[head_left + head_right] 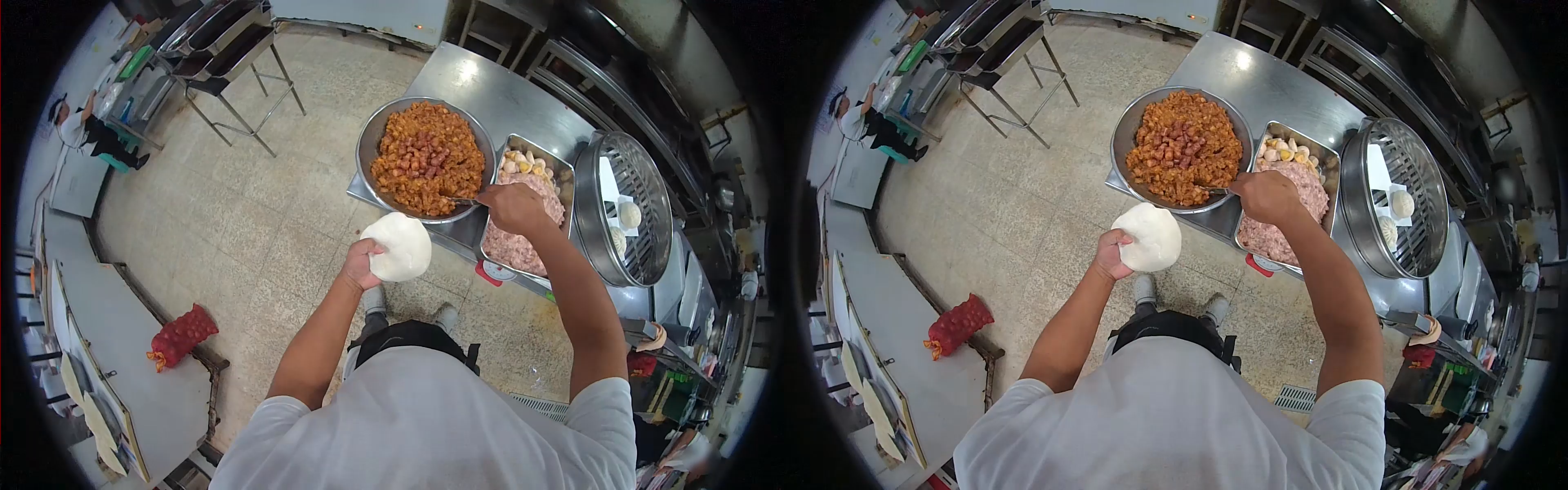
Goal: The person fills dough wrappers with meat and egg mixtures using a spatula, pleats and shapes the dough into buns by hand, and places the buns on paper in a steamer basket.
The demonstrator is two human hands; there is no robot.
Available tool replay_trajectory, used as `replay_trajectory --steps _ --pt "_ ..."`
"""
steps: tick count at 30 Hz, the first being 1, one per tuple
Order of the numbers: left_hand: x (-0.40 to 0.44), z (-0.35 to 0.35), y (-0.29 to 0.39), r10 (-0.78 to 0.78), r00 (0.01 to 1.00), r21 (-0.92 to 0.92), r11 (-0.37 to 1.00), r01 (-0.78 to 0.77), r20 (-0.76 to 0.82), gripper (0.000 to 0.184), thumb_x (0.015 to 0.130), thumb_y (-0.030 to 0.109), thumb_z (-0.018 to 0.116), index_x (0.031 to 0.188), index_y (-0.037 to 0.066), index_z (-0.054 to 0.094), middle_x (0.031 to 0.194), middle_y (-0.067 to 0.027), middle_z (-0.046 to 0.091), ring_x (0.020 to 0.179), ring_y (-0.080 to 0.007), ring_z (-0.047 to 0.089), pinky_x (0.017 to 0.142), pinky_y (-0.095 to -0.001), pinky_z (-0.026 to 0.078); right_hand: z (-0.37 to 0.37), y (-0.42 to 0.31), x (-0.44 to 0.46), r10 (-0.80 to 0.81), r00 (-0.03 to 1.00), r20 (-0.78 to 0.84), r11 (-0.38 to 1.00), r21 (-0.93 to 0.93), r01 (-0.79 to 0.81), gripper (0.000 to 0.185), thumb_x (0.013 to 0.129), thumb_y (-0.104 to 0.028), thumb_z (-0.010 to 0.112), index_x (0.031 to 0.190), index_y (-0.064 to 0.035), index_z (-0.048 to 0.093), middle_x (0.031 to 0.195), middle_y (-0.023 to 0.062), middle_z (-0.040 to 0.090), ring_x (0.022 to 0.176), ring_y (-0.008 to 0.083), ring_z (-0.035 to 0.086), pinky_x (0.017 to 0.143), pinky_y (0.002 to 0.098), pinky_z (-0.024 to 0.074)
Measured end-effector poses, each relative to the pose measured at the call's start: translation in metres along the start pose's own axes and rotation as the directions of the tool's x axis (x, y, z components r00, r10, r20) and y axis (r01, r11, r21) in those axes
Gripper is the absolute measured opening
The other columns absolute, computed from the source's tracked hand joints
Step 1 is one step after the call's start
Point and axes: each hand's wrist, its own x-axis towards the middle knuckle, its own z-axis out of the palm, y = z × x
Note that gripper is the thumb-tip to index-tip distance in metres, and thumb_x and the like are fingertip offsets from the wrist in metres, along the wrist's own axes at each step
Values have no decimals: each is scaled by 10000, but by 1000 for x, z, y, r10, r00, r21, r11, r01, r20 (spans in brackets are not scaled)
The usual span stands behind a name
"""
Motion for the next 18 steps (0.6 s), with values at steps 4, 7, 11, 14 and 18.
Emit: replay_trajectory --steps 4,7,11,14,18 --pt "1 -2 0 18 1000 10 1000 -18 12 786 673 136 557 1437 24 415 1361 -208 554 1216 -402 569 1061 -550 436 1 -2 0 28 1000 8 999 37 -29 276 817 -93 525 1024 -105 706 997 86 691 922 308 681 804 447 552" --pt "0 -2 1 13 999 -27 1000 -13 35 726 703 99 511 1417 -4 433 1329 -215 571 1186 -392 594 1045 -530 458 4 0 0 8 1000 -19 994 106 -6 304 815 -96 529 1060 -112 709 1007 88 697 926 310 679 809 447 551" --pt "-3 -5 4 -25 1000 -17 1000 25 -7 700 748 122 544 1426 0 421 1339 -214 563 1186 -394 593 1041 -539 459 32 10 0 15 988 -153 964 263 26 310 795 -108 563 1061 -116 721 1005 107 710 917 306 682 799 431 549" --pt "-18 -3 8 -12 998 -44 999 10 -58 671 790 150 570 1429 13 419 1347 -209 559 1204 -392 580 1045 -548 453 36 6 -2 110 989 -102 897 439 -55 289 790 -114 584 1037 -117 733 1001 119 718 907 299 687 784 421 544" --pt "-44 11 16 121 987 -235 962 -142 -101 623 829 180 590 1415 33 438 1349 -200 558 1223 -388 565 1050 -554 447 46 2 -5 258 965 34 726 653 -217 288 793 -111 588 1037 -130 739 992 123 722 892 304 688 771 418 538"
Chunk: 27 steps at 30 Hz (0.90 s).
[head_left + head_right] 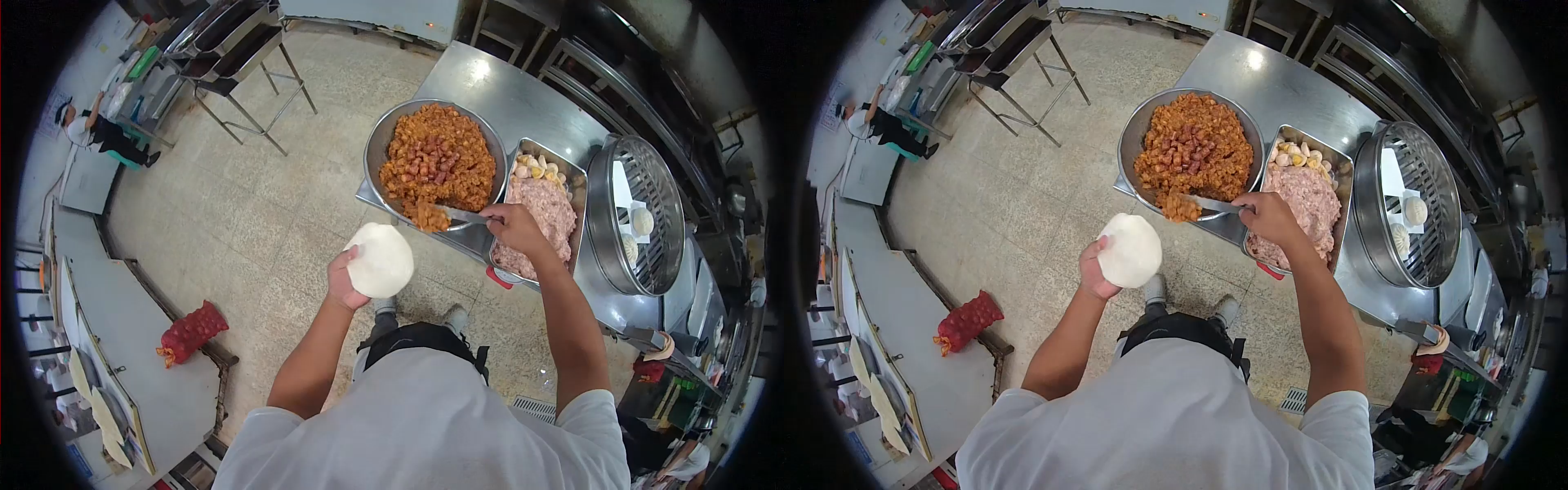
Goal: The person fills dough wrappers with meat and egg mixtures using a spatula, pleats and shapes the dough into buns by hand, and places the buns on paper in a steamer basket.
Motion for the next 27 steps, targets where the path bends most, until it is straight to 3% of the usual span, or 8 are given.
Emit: replay_trajectory --steps 3,5,6,8,14,21,23,27 --pt "-2 11 2 116 989 17 993 -115 -89 591 845 185 588 1398 28 451 1328 -201 572 1195 -393 581 1041 -556 454 -1 -10 -4 16 999 -42 1000 22 -15 286 806 -109 580 1044 -127 738 1010 121 719 889 322 685 778 428 544" --pt "3 3 -2 84 988 127 990 -67 -132 604 836 203 610 1395 36 454 1318 -199 578 1195 -394 580 1043 -563 450 0 -13 -4 -150 986 -74 933 -340 116 280 815 -105 576 1044 -119 737 1019 116 716 888 327 684 784 431 553" --pt "8 -3 -4 65 983 230 973 -24 -173 618 827 221 631 1392 43 456 1309 -197 585 1194 -395 578 1046 -569 445 -1 -15 -3 -154 985 -77 933 -339 119 280 815 -105 576 1044 -119 737 1019 116 716 888 327 684 784 431 553" --pt "29 -18 -22 31 978 209 978 13 -205 598 833 215 623 1381 38 463 1295 -198 592 1182 -395 585 1047 -561 447 -1 -18 -4 -170 984 -57 914 -382 136 270 819 -107 577 1037 -109 737 1025 111 712 892 326 683 788 436 557" --pt "52 -2 -52 -23 961 78 996 46 -276 497 929 229 537 1364 1 465 1317 -210 580 1191 -396 581 1056 -547 441 4 -12 -12 -299 946 -125 929 -263 259 257 827 -86 590 1045 -102 726 961 122 705 861 331 676 746 441 547" --pt "49 12 -49 24 991 31 999 -20 -133 495 990 293 483 1392 7 441 1373 -218 535 1237 -397 547 1084 -534 416 42 -29 -59 -316 932 -178 948 -88 305 300 806 9 631 1073 -95 719 916 125 650 827 335 653 701 414 539" --pt "44 12 -49 28 994 11 1000 -27 -109 496 994 294 478 1395 5 435 1379 -215 529 1249 -396 537 1089 -535 411 60 -36 -70 -276 921 -275 961 -53 272 324 794 37 638 1076 -101 721 911 125 631 823 328 645 693 409 537" --pt "28 15 -50 119 987 -23 992 -122 -104 483 1000 269 466 1407 13 417 1390 -205 513 1278 -392 509 1097 -553 394 59 -54 -86 -308 943 -129 950 -96 297 295 791 9 646 1055 -97 727 871 117 624 795 319 635 668 407 528"
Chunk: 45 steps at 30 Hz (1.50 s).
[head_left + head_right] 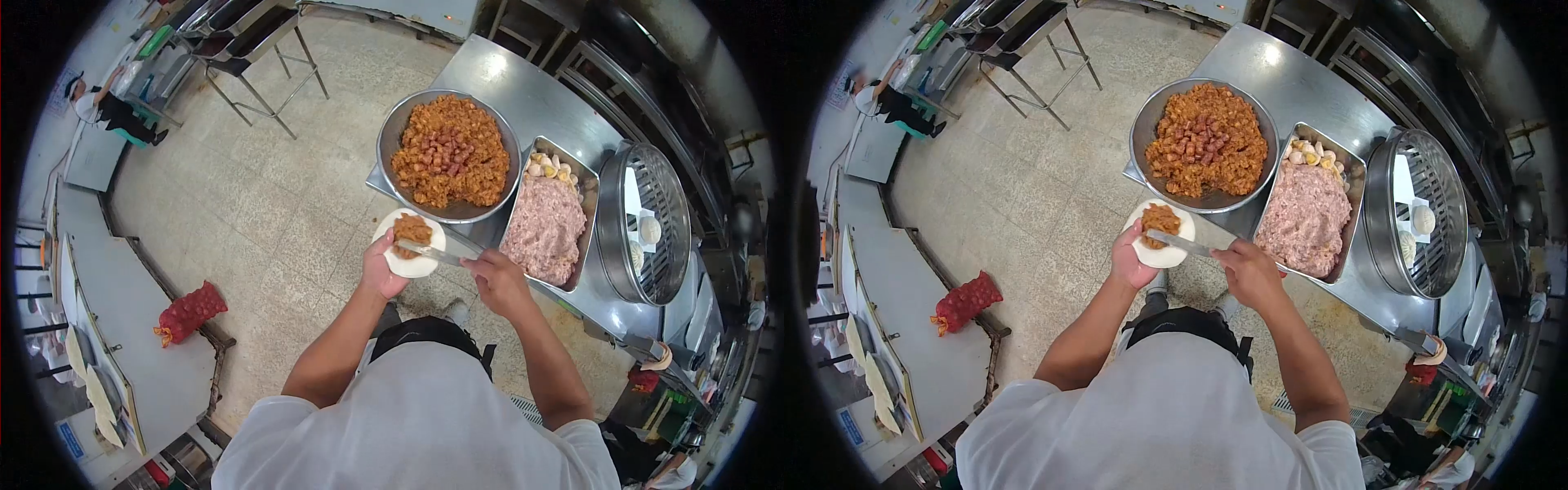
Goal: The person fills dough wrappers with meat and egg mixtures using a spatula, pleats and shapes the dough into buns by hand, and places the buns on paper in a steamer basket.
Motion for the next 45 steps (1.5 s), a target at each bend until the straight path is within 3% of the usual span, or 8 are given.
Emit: replay_trajectory --steps 10,20,23,25,28,36,40,45 --pt "-17 3 18 133 986 -50 990 -129 97 508 966 259 512 1409 27 425 1375 -182 534 1270 -360 526 1100 -535 401 -20 -40 4 82 984 -161 996 60 -73 296 783 4 652 1049 -97 730 837 111 607 803 315 632 677 418 518" --pt "-21 -22 55 89 984 39 995 -97 155 558 936 283 574 1417 39 432 1391 -181 536 1270 -347 539 1103 -522 408 -59 -20 38 -43 999 9 986 -162 44 324 779 6 600 1055 -111 726 861 119 619 810 325 639 703 431 534" --pt "-20 -47 69 -19 990 161 987 -4 137 609 933 308 580 1442 28 400 1407 -187 521 1285 -354 524 1112 -526 393 -59 -7 66 87 992 -95 906 -405 -118 357 799 -28 572 1116 -122 705 889 129 645 841 327 662 725 441 543" --pt "-28 -44 66 -57 969 212 977 5 239 700 923 390 596 1470 22 360 1443 -194 481 1304 -376 498 1131 -536 358 -41 11 78 194 973 124 851 -514 -104 372 822 -70 546 1163 -128 684 952 139 670 888 322 680 750 444 552" --pt "-33 -22 54 -42 925 -42 997 62 377 748 912 440 599 1473 11 351 1458 -205 459 1318 -385 481 1139 -541 340 -19 14 76 142 980 140 904 -422 -71 362 837 -86 532 1163 -127 685 1013 142 679 919 318 683 769 444 556" --pt "17 -44 46 3 1000 76 997 -4 13 510 948 290 551 1361 2 474 1318 -196 581 1215 -360 575 1068 -520 441 2 27 65 85 996 16 967 -242 -78 325 835 -69 566 1128 -113 698 991 138 675 888 334 672 762 456 545" --pt "22 -41 44 28 999 65 997 -30 40 459 944 234 545 1338 3 496 1319 -191 580 1216 -356 574 1073 -517 438 -3 15 48 15 997 -74 1000 -11 -16 317 806 -20 619 1095 -112 711 926 124 643 838 316 657 720 431 536" --pt "9 -30 34 34 996 0 999 -34 88 474 925 199 563 1350 5 485 1321 -191 578 1224 -359 566 1081 -523 428 26 -14 22 -11 988 -152 999 -54 2 322 791 -6 634 1081 -114 722 876 96 594 810 300 625 704 409 527"
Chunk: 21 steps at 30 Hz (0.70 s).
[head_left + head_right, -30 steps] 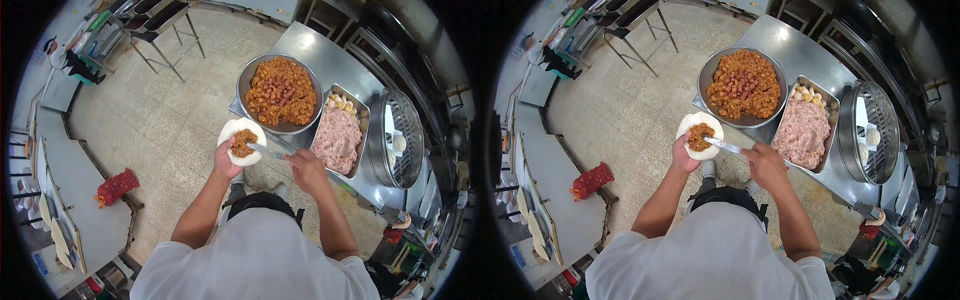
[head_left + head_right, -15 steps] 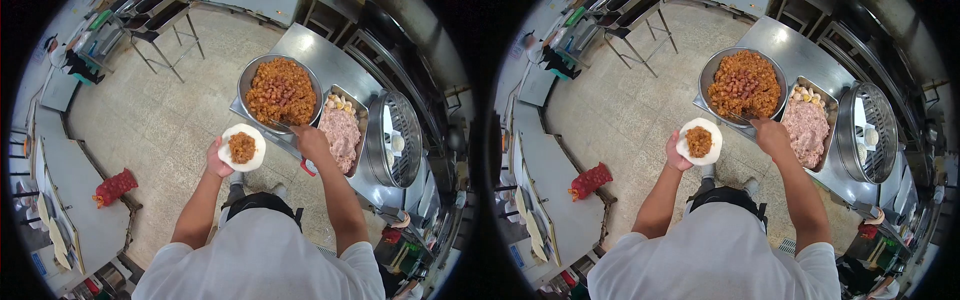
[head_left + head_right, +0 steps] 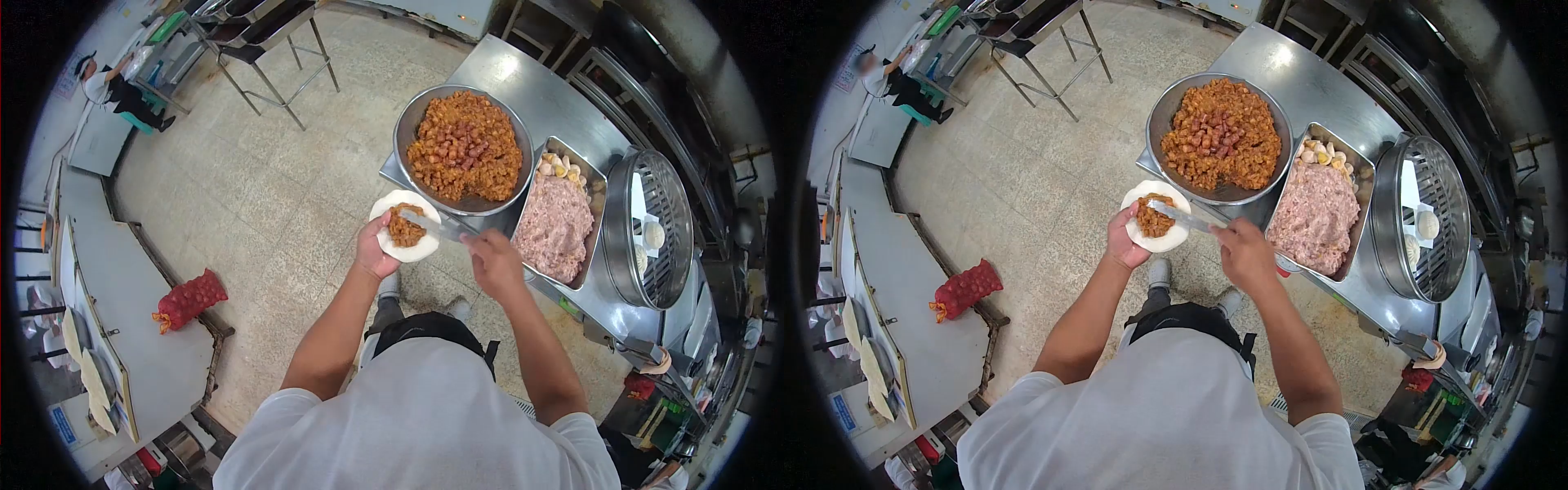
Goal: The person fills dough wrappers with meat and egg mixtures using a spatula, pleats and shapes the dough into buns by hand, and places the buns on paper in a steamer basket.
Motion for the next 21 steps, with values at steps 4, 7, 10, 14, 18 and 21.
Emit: replay_trajectory --steps 4,7,10,14,18,21 --pt "-6 -8 -4 56 998 52 997 -55 -12 479 911 172 575 1351 5 484 1323 -191 576 1221 -360 565 1087 -530 419 -10 -7 2 11 997 79 998 -67 -5 309 780 -12 642 1056 -116 735 861 90 581 829 289 621 707 409 522" --pt "-12 -6 -1 76 997 17 997 -76 17 460 925 169 546 1349 3 483 1327 -192 572 1221 -364 563 1088 -533 416 -39 -28 8 43 995 92 996 -85 -35 292 783 -21 636 1041 -114 738 860 91 583 837 292 625 706 418 523" --pt "-10 4 6 35 999 -117 993 -34 7 466 935 183 525 1362 3 472 1331 -195 569 1226 -369 559 1091 -532 414 -25 -23 8 2 995 102 998 -70 5 280 793 -26 619 1030 -114 738 862 94 591 847 303 628 711 423 526" --pt "-7 10 4 112 989 34 993 -110 -94 484 943 211 516 1375 1 461 1334 -196 569 1232 -366 555 1098 -522 410 -33 -2 17 -96 980 173 989 -93 113 292 796 -5 596 1031 -116 728 873 103 607 866 313 632 732 422 535" --pt "-18 1 19 119 991 23 993 -118 -62 506 934 233 534 1375 -4 460 1351 -197 560 1248 -358 549 1098 -514 413 -69 8 43 -38 992 122 963 -260 69 279 800 -28 587 1030 -114 720 877 115 614 865 320 645 744 425 544" --pt "-19 -9 30 31 997 122 992 -22 -68 556 913 252 562 1390 -8 445 1383 -203 536 1272 -360 534 1103 -514 407 -60 29 52 161 981 105 885 -456 -97 267 799 -68 576 1021 -109 717 898 121 629 862 320 661 746 422 553"
